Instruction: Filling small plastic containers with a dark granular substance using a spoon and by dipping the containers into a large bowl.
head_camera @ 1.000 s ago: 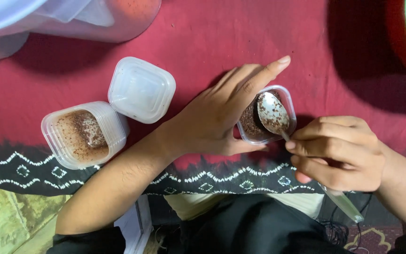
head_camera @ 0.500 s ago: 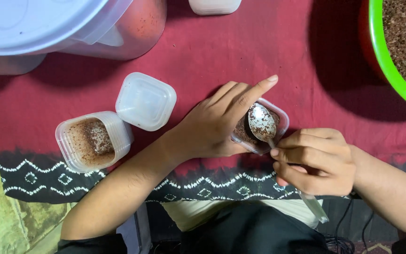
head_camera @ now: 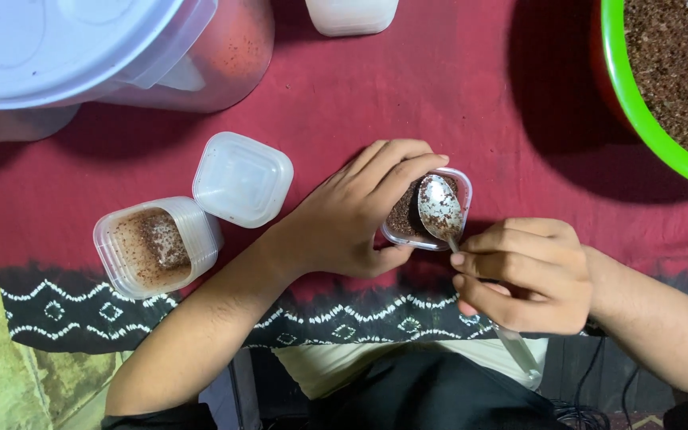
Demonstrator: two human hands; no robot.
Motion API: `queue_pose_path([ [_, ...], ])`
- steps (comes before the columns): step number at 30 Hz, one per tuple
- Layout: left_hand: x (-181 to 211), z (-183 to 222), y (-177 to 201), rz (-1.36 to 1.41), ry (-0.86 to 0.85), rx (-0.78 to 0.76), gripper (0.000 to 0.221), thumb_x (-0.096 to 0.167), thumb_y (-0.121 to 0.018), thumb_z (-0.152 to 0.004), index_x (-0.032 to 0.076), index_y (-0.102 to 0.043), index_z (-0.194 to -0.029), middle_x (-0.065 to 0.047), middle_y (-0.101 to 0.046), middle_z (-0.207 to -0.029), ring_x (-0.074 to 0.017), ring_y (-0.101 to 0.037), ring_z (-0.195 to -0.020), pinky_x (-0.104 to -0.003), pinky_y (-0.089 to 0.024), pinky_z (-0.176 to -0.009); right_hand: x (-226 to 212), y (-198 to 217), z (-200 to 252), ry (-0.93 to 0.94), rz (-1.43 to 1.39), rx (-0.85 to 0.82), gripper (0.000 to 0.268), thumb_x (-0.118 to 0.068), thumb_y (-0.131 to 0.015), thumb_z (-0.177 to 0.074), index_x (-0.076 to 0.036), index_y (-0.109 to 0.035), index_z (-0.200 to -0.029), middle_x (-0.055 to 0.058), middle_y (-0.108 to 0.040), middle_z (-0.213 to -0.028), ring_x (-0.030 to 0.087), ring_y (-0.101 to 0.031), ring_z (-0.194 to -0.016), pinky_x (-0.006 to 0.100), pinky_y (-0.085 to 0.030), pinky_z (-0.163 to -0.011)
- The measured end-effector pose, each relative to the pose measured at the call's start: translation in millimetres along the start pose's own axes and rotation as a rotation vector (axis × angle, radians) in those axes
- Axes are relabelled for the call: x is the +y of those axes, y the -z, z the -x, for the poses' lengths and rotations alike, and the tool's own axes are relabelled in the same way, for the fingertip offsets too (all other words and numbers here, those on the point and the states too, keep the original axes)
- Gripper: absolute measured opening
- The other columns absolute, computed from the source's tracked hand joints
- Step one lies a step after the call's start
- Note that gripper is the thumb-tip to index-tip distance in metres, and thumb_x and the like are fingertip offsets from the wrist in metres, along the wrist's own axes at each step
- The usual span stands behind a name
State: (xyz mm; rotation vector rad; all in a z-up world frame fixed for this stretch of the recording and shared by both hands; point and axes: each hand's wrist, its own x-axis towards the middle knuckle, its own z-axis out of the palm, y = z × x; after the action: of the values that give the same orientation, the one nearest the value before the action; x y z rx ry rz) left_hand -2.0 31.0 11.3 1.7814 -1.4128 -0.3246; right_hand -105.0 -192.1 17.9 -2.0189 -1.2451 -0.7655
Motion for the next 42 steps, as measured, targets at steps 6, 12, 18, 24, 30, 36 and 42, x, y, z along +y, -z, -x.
queue_pose_path([
  [6,-2,-2,-10,-0.13,-0.007,0.121,0.063,0.032,-0.073,-0.094,-0.003,-0.048,-0.14,-0.018,-0.06,-0.131,-0.0331,-0.062,-0.117,-0.043,-0.051,-0.107,1,-3,-4,-0.032,0.044,-0.029,0.015,-0.013,-0.069,-0.096,-0.003,-0.065,-0.085,0.012,-0.065,-0.075,0.022,-0.066,-0.066,0.027,-0.059,-0.061],
  [12,3,0,-15,-0.249,-0.004,0.172,0.067,0.05,-0.061,-0.101,-0.002,-0.05,-0.142,-0.012,-0.056,-0.108,-0.0262,-0.06,-0.096,-0.039,-0.055,-0.093,1,-2,-4,-0.025,0.051,-0.037,0.013,-0.01,-0.068,-0.096,-0.003,-0.066,-0.086,0.013,-0.065,-0.078,0.023,-0.067,-0.067,0.028,-0.059,-0.062],
  [18,5,-2,-16,-0.294,0.019,0.156,0.077,0.042,-0.086,-0.091,-0.002,-0.05,-0.143,-0.01,-0.054,-0.109,-0.0244,-0.061,-0.096,-0.037,-0.057,-0.088,0,-1,0,-0.019,0.051,0.004,0.017,-0.015,-0.068,-0.096,-0.004,-0.066,-0.083,0.012,-0.067,-0.076,0.022,-0.067,-0.066,0.026,-0.058,-0.057],
  [24,1,1,-16,-0.294,0.069,0.01,0.104,0.039,-0.094,-0.073,-0.001,-0.041,-0.153,-0.008,-0.055,-0.11,-0.0249,-0.059,-0.094,-0.036,-0.052,-0.085,0,-4,1,-0.038,0.045,-0.034,0.014,-0.014,-0.071,-0.096,-0.003,-0.069,-0.087,0.011,-0.065,-0.076,0.022,-0.068,-0.067,0.026,-0.06,-0.061],
  [30,5,-2,-12,-0.14,0.079,0.077,0.08,0.029,-0.087,-0.082,-0.002,-0.045,-0.143,-0.018,-0.056,-0.132,-0.034,-0.061,-0.117,-0.043,-0.054,-0.1,4,-3,-1,0.041,0.02,0.023,0.017,-0.015,-0.068,-0.096,-0.008,-0.065,-0.08,0.008,-0.066,-0.072,0.018,-0.068,-0.063,0.023,-0.058,-0.058],
  [36,-5,1,-20,-0.122,0.062,0.113,0.079,0.03,-0.087,-0.082,-0.005,-0.045,-0.139,-0.019,-0.06,-0.133,-0.0344,-0.062,-0.121,-0.043,-0.05,-0.109,4,-2,-3,0.065,0.066,-0.038,0.017,-0.013,-0.068,-0.098,-0.006,-0.064,-0.083,0.012,-0.067,-0.077,0.021,-0.068,-0.064,0.024,-0.054,-0.058],
  [42,0,-3,-17,-0.119,0.036,0.141,0.071,0.031,-0.084,-0.084,-0.007,-0.048,-0.133,-0.018,-0.061,-0.125,-0.0334,-0.063,-0.112,-0.042,-0.051,-0.104,4,6,-3,0.024,0.044,-0.061,0.016,-0.012,-0.067,-0.097,-0.005,-0.065,-0.083,0.014,-0.066,-0.078,0.022,-0.065,-0.064,0.026,-0.056,-0.06],
])
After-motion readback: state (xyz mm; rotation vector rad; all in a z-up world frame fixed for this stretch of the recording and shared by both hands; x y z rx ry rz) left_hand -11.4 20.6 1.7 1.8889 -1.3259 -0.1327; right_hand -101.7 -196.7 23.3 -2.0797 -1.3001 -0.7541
